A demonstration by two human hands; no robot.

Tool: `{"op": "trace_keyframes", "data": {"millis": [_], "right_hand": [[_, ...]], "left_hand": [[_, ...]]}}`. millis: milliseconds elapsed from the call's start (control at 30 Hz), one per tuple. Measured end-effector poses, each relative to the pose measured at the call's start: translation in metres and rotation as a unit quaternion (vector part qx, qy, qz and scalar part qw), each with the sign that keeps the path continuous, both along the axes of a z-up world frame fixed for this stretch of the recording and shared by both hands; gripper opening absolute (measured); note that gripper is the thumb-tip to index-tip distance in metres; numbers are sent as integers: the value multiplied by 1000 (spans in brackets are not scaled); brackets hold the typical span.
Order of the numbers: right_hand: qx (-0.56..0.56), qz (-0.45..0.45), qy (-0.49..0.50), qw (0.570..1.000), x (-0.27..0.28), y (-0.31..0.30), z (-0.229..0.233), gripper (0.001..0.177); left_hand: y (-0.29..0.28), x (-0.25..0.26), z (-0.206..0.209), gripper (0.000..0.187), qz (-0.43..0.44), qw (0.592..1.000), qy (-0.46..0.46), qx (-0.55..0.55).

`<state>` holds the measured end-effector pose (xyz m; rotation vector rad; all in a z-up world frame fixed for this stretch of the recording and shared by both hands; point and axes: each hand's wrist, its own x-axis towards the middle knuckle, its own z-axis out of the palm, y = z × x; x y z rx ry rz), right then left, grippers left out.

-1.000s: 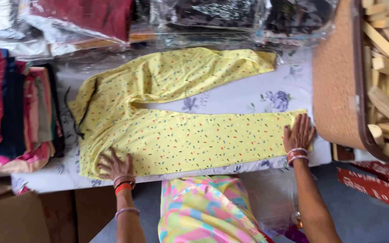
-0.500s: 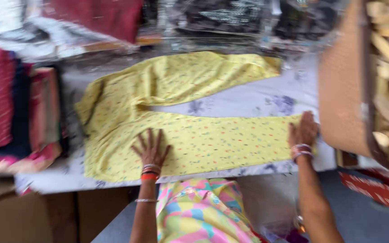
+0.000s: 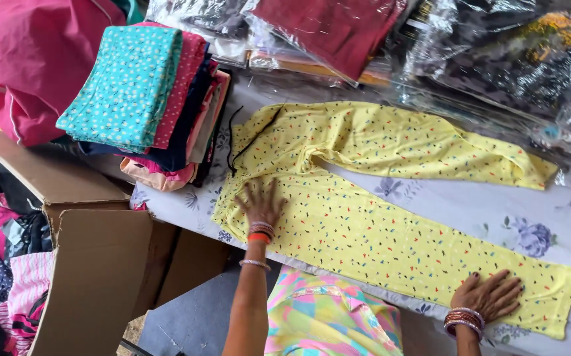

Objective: Folding and sorting various garments on a table in a workspace.

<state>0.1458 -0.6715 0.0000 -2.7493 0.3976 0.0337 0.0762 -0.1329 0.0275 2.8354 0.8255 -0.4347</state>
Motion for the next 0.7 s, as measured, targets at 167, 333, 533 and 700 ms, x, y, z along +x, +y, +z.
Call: {"op": "trace_keyframes", "data": {"millis": [167,333,533,700], "right_hand": [[-25,1,-9,1000,-1,4,3,79],[-34,-5,15,999,1,6,4,78],[-45,-101,62,992,10,26,-2,75],[-47,-161,84,982,13,51,14,73]], "left_hand": [[76,-1,-59,55,123,991,-56,-14],[121,13,-46,73,206,936,-269,95],[153,21,-44,43,267,949,-167,12],[140,30,-53,33,278,945,-164,48]]}}
